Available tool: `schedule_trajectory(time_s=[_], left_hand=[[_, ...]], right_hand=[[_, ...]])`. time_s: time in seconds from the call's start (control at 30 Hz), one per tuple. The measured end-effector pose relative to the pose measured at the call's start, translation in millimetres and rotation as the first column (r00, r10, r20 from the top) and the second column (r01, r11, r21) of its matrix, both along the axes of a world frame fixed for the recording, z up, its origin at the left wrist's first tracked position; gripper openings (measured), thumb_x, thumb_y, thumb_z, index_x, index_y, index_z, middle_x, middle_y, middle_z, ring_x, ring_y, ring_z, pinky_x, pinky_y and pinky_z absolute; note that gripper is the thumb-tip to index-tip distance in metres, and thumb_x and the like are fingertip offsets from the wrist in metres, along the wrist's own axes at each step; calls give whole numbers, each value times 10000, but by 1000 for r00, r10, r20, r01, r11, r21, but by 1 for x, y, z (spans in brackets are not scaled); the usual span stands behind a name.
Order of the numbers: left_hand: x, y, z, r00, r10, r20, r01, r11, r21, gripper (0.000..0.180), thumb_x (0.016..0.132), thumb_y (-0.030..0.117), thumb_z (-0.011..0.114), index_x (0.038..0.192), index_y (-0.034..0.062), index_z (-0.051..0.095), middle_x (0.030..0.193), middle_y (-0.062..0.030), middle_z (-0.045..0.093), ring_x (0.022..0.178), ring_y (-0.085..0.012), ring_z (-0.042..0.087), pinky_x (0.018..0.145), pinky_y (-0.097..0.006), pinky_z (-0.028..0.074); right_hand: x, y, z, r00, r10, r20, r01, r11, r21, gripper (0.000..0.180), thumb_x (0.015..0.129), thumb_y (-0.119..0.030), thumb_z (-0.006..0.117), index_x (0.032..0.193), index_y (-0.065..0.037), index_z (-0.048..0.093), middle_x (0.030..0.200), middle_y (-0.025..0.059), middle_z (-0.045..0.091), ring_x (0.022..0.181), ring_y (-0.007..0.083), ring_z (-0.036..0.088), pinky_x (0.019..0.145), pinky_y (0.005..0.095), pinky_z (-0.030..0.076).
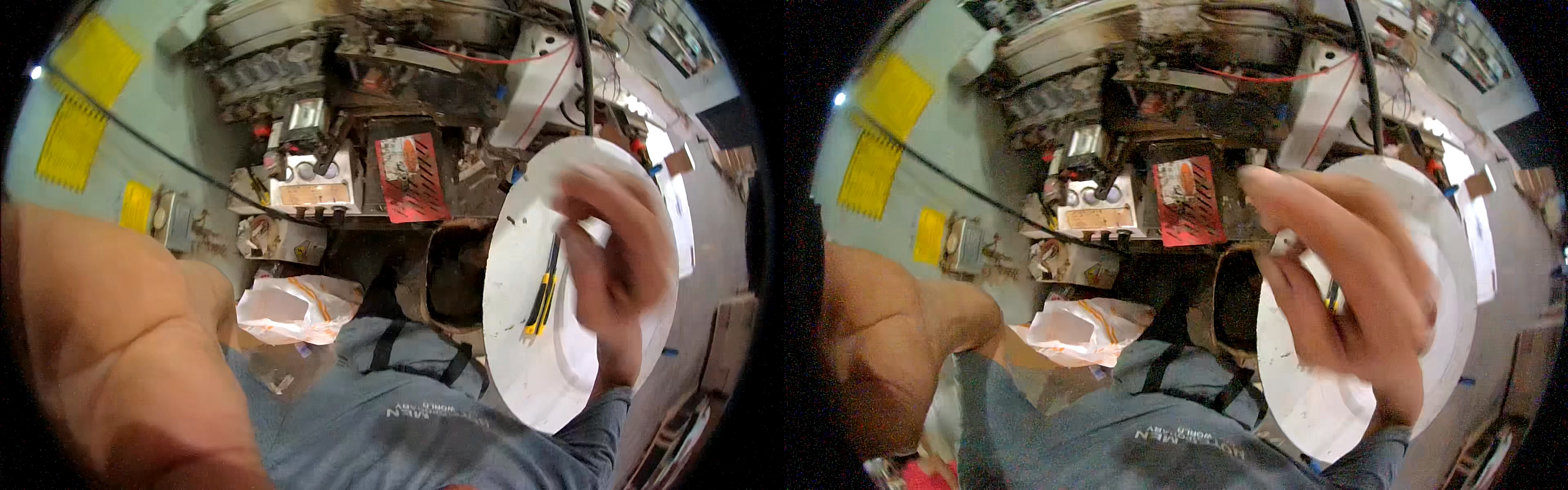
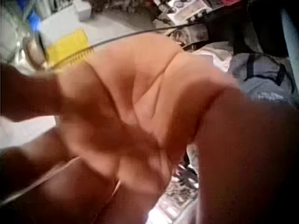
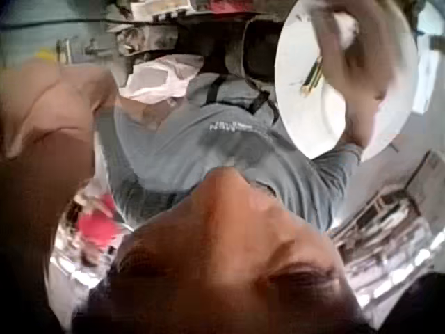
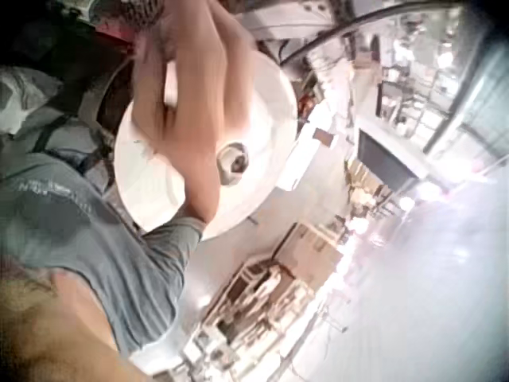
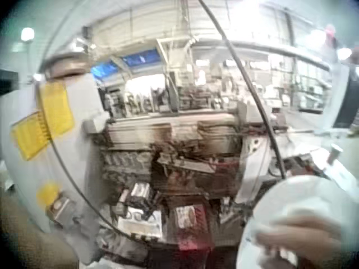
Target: The person uses a utility knife to cut a strip from a large white roll, then threads the strip into an industrial machine by hand.
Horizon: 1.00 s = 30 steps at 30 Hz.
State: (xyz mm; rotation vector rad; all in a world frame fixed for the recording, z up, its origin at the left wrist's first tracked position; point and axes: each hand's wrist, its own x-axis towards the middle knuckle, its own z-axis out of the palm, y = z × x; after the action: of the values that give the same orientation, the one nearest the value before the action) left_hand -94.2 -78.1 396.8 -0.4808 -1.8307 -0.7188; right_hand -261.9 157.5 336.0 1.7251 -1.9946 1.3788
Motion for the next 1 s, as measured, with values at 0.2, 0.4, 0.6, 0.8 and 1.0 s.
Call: schedule_trajectory(time_s=[0.2, 0.4, 0.6, 0.8, 1.0], left_hand=[[-93, -99, -78, 985, -55, 163, 30, 988, 152, 333, 810, -47, 632, 1143, -58, 617, 977, -148, 674, 895, -212, 636, 823, -324, 515], [-108, -80, -260, 553, -434, 711, -347, 656, 670, 274, 901, -12, 630, 1171, -51, 642, 1045, -113, 682, 958, -151, 638, 860, -287, 512], [-110, -58, -276, 173, -666, 726, -35, 732, 680, 262, 880, -12, 640, 1141, -26, 663, 989, -96, 702, 867, -140, 644, 800, -270, 508], [-147, -32, -285, 144, -652, 744, 143, 758, 636, 297, 921, -5, 622, 1218, -22, 637, 1048, -78, 683, 935, -123, 630, 805, -233, 514], [-124, 3, -284, 177, -602, 778, 293, 787, 543, 286, 919, 13, 628, 1202, -18, 651, 1044, -94, 699, 930, -123, 638, 778, -247, 521]], right_hand=[[-81, -82, -113, 966, -253, 45, 226, 918, 325, 301, 837, 25, 647, 1137, 9, 630, 1053, 178, 634, 939, 330, 640, 801, 375, 526], [-64, -4, -185, 633, -774, 24, 714, 595, 369, 344, 814, 40, 667, 1151, -22, 641, 1040, 182, 650, 918, 324, 639, 781, 388, 533], [25, 74, -226, 66, -984, -168, 842, -36, 538, 447, 806, -82, 694, 1220, 33, 569, 1207, 195, 579, 1144, 369, 502, 989, 441, 419], [37, 75, -247, 55, -962, -268, 804, -116, 583, 503, 792, -120, 727, 1248, 13, 561, 1248, 183, 532, 1124, 374, 493, 973, 460, 433], [45, 82, -264, 99, -938, -333, 816, -115, 566, 327, 846, -85, 653, 1132, 59, 589, 1125, 215, 560, 1018, 323, 551, 836, 389, 543]])
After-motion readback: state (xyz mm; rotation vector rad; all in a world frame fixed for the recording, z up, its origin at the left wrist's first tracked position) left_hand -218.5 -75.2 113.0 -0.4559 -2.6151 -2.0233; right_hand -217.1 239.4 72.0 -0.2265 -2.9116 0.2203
